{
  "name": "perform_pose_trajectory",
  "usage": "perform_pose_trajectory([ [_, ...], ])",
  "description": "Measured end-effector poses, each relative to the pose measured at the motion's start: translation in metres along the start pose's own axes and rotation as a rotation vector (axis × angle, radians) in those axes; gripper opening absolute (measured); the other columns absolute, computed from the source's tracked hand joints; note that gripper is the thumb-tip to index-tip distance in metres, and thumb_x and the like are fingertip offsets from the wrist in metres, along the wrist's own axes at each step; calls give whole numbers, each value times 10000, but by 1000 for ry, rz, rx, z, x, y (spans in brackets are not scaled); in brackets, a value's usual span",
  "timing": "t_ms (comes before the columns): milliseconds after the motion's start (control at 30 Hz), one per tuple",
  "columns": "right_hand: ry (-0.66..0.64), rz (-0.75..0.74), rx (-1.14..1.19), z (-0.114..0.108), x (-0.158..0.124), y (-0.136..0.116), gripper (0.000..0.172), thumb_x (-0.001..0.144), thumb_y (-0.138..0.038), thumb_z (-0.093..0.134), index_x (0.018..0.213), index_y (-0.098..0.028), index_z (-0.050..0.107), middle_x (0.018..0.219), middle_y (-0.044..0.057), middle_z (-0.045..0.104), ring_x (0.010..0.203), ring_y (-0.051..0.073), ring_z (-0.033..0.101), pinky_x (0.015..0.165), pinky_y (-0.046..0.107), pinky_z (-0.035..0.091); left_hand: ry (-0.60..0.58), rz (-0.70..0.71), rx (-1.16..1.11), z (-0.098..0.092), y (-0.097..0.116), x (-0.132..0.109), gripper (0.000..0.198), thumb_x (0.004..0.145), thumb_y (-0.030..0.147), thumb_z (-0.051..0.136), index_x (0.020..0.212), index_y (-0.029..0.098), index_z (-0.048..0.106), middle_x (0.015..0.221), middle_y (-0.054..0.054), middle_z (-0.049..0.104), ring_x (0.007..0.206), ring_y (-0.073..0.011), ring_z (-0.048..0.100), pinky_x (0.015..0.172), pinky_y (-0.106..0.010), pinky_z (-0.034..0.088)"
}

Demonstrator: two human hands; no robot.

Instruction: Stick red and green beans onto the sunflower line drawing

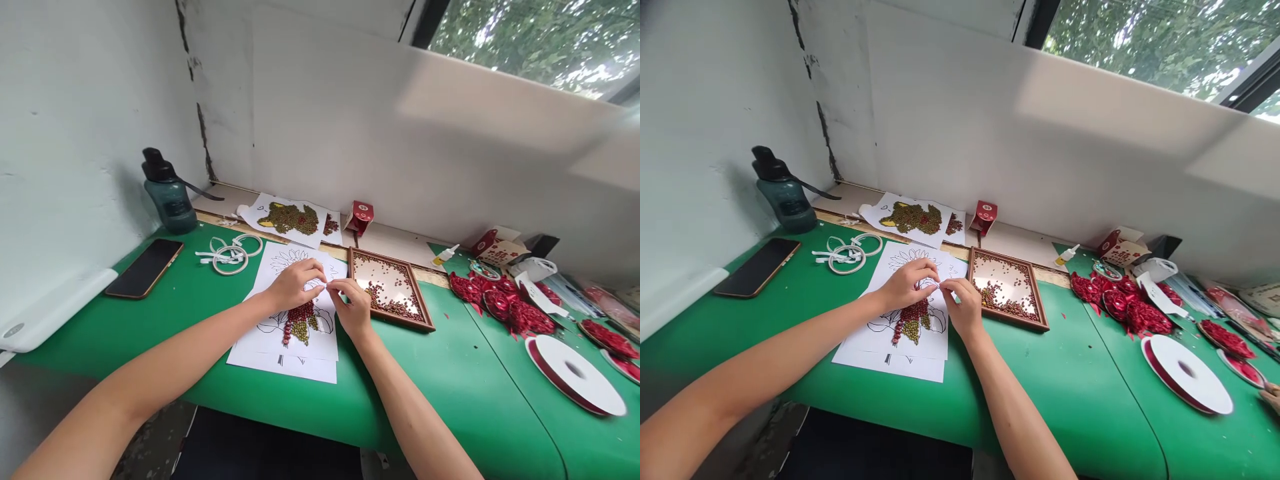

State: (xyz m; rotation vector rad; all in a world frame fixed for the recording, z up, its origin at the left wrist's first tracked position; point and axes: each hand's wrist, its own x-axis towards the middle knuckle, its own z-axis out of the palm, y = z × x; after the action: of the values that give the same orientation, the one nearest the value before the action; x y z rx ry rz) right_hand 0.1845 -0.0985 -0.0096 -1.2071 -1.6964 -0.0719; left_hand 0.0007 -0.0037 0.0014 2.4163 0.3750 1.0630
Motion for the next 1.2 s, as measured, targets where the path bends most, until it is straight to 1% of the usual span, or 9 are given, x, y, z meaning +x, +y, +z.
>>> perform_pose_trajectory([
  [167,11,-15,4,2,-1,0,139,986,-163,616,917,-247,704,847,32,767,750,176,710,644,311,567,-13,13,2,0,1,1,37,977,227,629,956,217,658,1042,-48,660,1018,-214,646,900,-354,508],
  [300,29,5,3,3,-2,1,86,967,-176,658,928,-243,698,821,23,760,670,160,677,596,297,546,-14,17,-10,1,1,1,36,973,204,620,952,212,648,1033,-48,658,1001,-208,643,881,-345,504],
  [433,26,15,19,3,-2,0,72,957,-178,673,936,-241,698,821,22,757,659,158,670,583,292,533,-15,-4,-13,1,0,0,42,964,190,615,959,215,648,1037,-41,655,996,-203,642,863,-338,499],
  [667,-19,23,10,6,-3,5,102,952,-151,653,961,-244,696,849,25,739,698,166,661,623,304,526,-30,-27,6,-2,-1,0,50,935,170,622,915,213,636,1021,-28,656,977,-200,646,871,-340,482],
  [867,-112,35,-34,8,-1,8,109,970,-182,631,913,-244,700,935,58,734,853,206,685,744,341,553,-86,-64,15,-4,-7,0,55,918,166,625,897,216,632,1013,-19,655,965,-204,641,889,-353,464],
  [1033,-135,35,-63,9,-1,10,108,976,-189,625,932,-244,707,945,56,735,870,205,685,755,335,547,-114,-68,27,-2,-10,0,63,906,151,632,886,211,628,1017,-16,662,966,-205,642,891,-357,453],
  [1200,-166,39,-79,10,-2,10,110,962,-184,633,911,-248,707,938,50,739,871,206,684,756,336,538,-143,-77,34,-2,-11,0,62,898,151,641,878,209,636,1016,-18,675,952,-208,644,887,-364,456],
])
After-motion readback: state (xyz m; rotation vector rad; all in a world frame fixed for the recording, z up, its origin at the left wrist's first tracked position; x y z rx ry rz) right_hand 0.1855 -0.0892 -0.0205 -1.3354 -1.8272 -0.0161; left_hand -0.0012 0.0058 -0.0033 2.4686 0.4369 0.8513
